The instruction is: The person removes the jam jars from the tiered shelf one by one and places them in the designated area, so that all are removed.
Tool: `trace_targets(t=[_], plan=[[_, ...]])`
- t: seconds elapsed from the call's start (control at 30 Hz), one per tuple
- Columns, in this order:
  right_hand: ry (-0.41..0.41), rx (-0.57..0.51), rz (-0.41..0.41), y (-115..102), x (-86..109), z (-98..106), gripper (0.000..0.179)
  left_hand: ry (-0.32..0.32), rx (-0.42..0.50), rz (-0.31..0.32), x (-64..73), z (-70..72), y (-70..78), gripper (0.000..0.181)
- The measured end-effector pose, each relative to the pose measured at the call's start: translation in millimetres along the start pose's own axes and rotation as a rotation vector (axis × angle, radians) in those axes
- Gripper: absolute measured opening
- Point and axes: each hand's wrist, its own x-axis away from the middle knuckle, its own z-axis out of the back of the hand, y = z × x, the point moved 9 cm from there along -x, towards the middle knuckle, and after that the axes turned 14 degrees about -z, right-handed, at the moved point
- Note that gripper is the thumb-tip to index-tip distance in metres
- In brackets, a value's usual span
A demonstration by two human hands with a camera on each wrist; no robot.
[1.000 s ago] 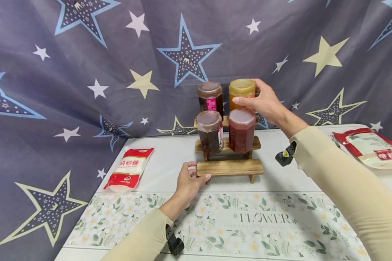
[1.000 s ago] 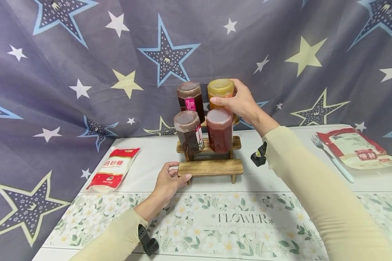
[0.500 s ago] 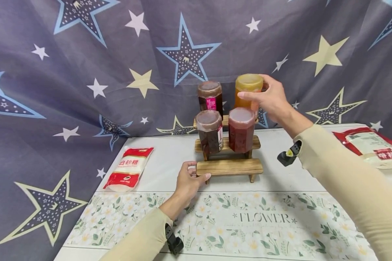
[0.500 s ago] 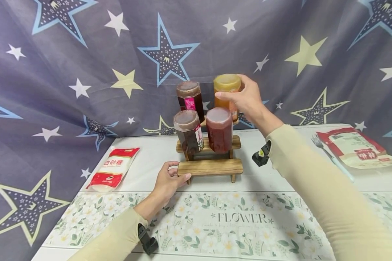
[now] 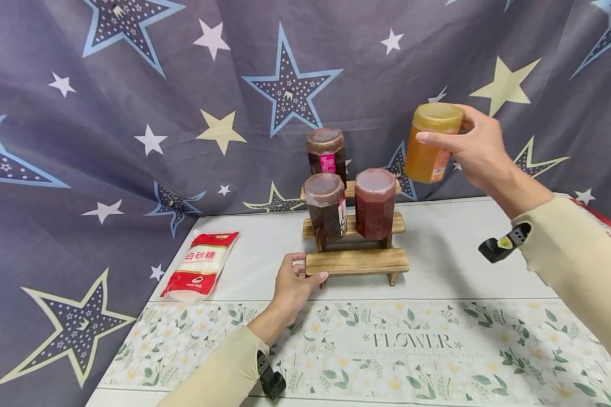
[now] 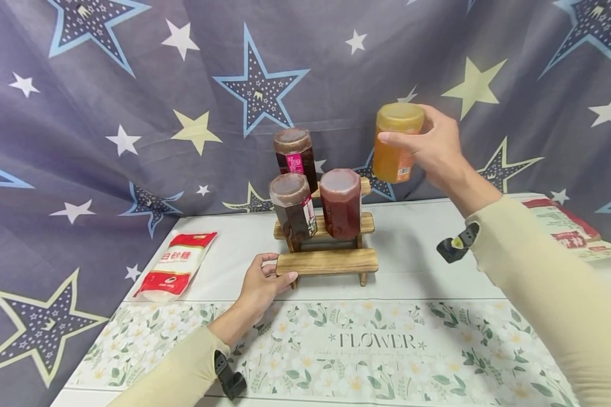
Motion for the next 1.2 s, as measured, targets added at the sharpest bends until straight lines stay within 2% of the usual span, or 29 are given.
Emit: trace_targets(t=[0.17,0.37,0.6,0.97,1.2], plan=[[0.03,0.02,-0.03,19,1.1,21,0.073,0.001,0.006,-0.001,0.4,-0.3,1.3,0.064],[0.021,-0.02,-0.048,44,0.5,38,0.069,0.005,0.005,0.01,0.8,-0.2,0.4,0.065],[0.081,0.075,-0.079,70,1.6,53,0.07,0.003,-0.002,0.001,0.6,-0.3,0.0,0.063],[0.113,0.08,-0.05,112,-0.4,58,0.062,0.001,0.0,-0.001,0.0,-0.3,0.4,0.063],[0.088,0.1,-0.048,138,-4.2,52,0.061,0.006,0.005,0.009,0.7,0.2,-0.1,0.063]])
